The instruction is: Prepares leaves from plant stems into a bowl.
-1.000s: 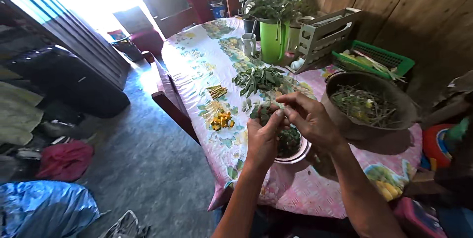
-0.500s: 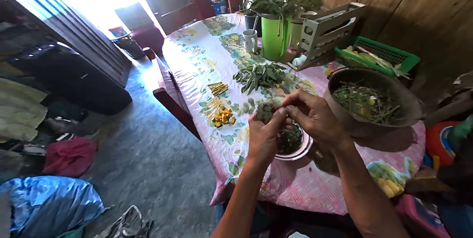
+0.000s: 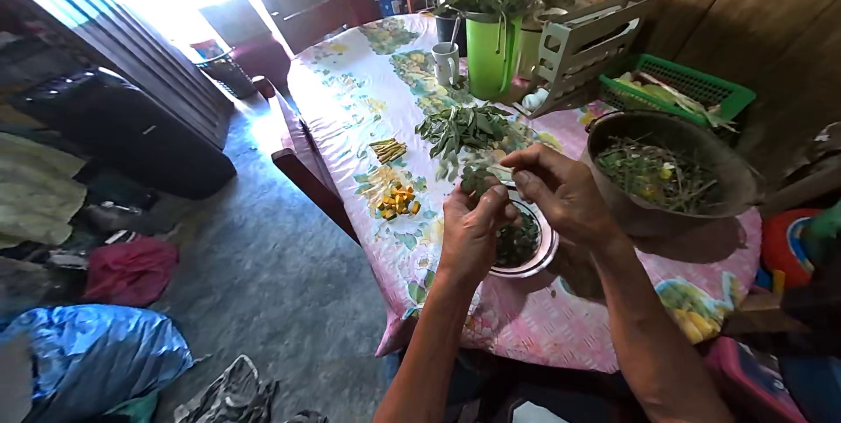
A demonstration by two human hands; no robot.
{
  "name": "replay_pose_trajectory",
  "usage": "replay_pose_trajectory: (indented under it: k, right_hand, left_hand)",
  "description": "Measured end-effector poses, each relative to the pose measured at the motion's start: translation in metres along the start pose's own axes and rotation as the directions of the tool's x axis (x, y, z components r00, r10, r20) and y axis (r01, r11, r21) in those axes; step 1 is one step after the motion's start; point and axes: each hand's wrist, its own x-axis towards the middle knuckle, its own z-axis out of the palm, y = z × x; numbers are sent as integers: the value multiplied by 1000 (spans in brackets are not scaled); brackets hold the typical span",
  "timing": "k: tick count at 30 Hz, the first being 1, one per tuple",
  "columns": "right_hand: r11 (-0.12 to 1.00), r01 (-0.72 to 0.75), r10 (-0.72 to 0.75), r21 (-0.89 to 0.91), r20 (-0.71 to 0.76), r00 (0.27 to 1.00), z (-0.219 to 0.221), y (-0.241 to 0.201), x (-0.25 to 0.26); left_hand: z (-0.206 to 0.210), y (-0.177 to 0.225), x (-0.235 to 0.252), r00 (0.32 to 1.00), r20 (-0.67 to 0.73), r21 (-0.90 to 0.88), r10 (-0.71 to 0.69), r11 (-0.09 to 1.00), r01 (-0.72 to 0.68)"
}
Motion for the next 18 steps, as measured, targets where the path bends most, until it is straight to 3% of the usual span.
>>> replay_pose_trajectory:
  k: [5,7,8,10,11,13,14,18]
  right_hand:
    - [1000,-11,15,26,-138,990,-28,2,-7]
    - [946,71,23,316,-286,958,-46,9,-13]
    - [849,157,34,505,-349,937,-51,12,-13]
    - [683,213,37,698,-324,945,-56,16,-16]
    - [724,135,49,677,-246,968,-53,18,-17]
    - [898,-60,115,436,-101,988,-37,9,-13]
    - [943,-87,100,322,-25,995,-28,7,-10]
    - [998,47,-52,48,108,993,-5,5,-3]
  left_hand:
    - [-7,4,-2,998,63,71,-12,997,8]
    - [-11,5,-4,997,74,79,-11,997,5]
    - [-13,7,-4,997,78,76,-12,997,6]
    - [-15,9,-4,995,94,51,-16,999,11]
    - [-16,9,-4,995,99,36,-19,999,16]
    - [-17,10,-3,995,97,14,-14,1000,13]
    - [-18,10,-2,995,97,16,-6,1000,4]
    - [-20,10,-2,997,76,109,30,993,-38]
